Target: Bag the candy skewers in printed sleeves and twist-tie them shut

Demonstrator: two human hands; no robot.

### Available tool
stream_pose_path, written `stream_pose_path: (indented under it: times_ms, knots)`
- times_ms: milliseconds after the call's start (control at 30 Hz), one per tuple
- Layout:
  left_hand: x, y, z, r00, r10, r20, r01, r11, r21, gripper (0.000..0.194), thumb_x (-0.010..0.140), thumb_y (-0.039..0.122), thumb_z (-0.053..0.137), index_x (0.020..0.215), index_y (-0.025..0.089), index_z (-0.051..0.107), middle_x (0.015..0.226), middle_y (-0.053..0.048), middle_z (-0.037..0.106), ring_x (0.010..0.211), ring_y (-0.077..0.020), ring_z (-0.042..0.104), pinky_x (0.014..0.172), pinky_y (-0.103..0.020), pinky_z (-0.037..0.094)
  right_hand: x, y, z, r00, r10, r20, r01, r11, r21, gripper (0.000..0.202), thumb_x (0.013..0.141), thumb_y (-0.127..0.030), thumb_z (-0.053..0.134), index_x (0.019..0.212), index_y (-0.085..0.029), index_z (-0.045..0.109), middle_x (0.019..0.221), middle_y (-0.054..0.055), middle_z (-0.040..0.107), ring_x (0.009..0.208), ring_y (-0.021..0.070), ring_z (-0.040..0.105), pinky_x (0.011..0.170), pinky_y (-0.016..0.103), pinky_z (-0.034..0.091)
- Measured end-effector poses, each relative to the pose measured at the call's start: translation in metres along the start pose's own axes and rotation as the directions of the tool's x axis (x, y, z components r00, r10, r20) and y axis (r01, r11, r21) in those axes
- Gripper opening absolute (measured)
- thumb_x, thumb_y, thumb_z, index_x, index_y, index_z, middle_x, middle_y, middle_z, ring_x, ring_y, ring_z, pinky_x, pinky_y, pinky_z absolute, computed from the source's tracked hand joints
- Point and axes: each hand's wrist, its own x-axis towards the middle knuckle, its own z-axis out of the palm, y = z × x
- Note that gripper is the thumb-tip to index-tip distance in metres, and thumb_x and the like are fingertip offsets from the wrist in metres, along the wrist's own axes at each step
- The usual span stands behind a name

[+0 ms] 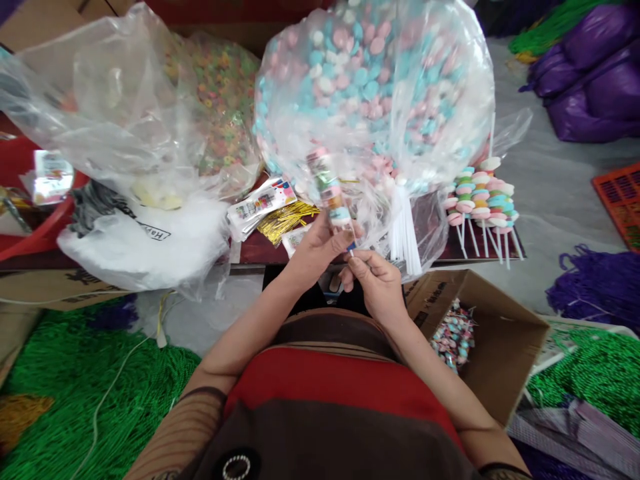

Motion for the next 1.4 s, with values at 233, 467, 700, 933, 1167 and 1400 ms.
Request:
stream_pose_path:
  times_ms: [233, 467, 700, 933, 1167, 1400]
  knots:
    - [0.004, -0.005, -0.015, 0.962, 0.257, 0.088, -0.252, 0.726, 0.639, 0.046, 0.095, 0.061, 0.056, 0.072, 0.022, 0.057, 0.075, -0.004, 0.059, 0.075, -0.0192, 0.052, 0.076, -0.034, 0.039, 0.003, -0.009, -0.003, 0.996, -0.057, -0.068, 0.048, 0.992, -0.116, 0.034, 0.09, -0.055, 0.07, 0.087, -0.022, 0.066, 0.059, -0.005, 0.065, 0.047, 0.0095, 0.055, 0.048, 0.023, 0.045]
    - [0.004, -0.002, -0.017, 0.945, 0.257, 0.204, -0.326, 0.662, 0.675, 0.052, 0.094, 0.066, 0.053, 0.066, 0.022, 0.054, 0.067, -0.002, 0.053, 0.068, -0.0187, 0.046, 0.072, -0.034, 0.034, 0.006, -0.01, -0.004, 0.993, -0.097, -0.066, 0.085, 0.983, -0.164, 0.037, 0.091, -0.059, 0.067, 0.086, -0.023, 0.064, 0.056, -0.006, 0.059, 0.043, 0.0088, 0.048, 0.043, 0.023, 0.039]
    - [0.011, 0.008, -0.023, 0.997, 0.079, -0.004, -0.079, 0.996, 0.042, 0.071, 0.069, 0.085, 0.068, 0.103, 0.022, 0.067, 0.092, -0.003, 0.069, 0.089, -0.0184, 0.066, 0.082, -0.031, 0.049, 0.007, -0.003, -0.003, 0.995, -0.096, -0.03, 0.092, 0.989, -0.12, 0.035, 0.091, -0.057, 0.068, 0.09, -0.022, 0.066, 0.055, -0.007, 0.06, 0.043, 0.0081, 0.048, 0.045, 0.022, 0.041]
    - [0.011, 0.013, 0.011, 0.987, -0.146, 0.066, 0.157, 0.968, -0.197, 0.064, 0.068, 0.062, 0.086, 0.115, 0.023, 0.067, 0.054, 0.008, 0.045, 0.058, -0.0136, 0.057, 0.058, -0.027, 0.048, 0.002, -0.002, 0.006, 0.996, -0.087, 0.0, 0.086, 0.986, -0.145, 0.039, 0.09, -0.06, 0.067, 0.084, -0.022, 0.064, 0.055, -0.006, 0.06, 0.043, 0.0081, 0.047, 0.045, 0.022, 0.041]
    - [0.002, -0.001, -0.002, 0.985, -0.157, 0.074, 0.168, 0.972, -0.165, 0.052, 0.073, 0.069, 0.079, 0.09, 0.021, 0.07, 0.052, 0.007, 0.037, 0.053, -0.0132, 0.05, 0.052, -0.027, 0.048, 0.011, -0.016, -0.008, 0.985, -0.013, 0.169, 0.056, 0.966, -0.251, 0.039, 0.09, -0.058, 0.069, 0.078, -0.021, 0.067, 0.057, -0.004, 0.063, 0.046, 0.009, 0.053, 0.048, 0.023, 0.046]
    - [-0.017, -0.001, 0.005, 0.647, -0.31, 0.697, 0.555, 0.818, -0.151, 0.049, 0.074, 0.069, 0.079, 0.079, 0.021, 0.069, 0.045, 0.009, 0.036, 0.044, -0.0113, 0.047, 0.07, -0.037, 0.059, 0.033, -0.051, -0.04, 0.983, -0.104, 0.153, 0.123, 0.985, -0.122, 0.066, 0.073, -0.078, 0.072, 0.117, -0.028, 0.071, 0.09, 0.006, 0.076, 0.085, 0.023, 0.074, 0.078, 0.041, 0.061]
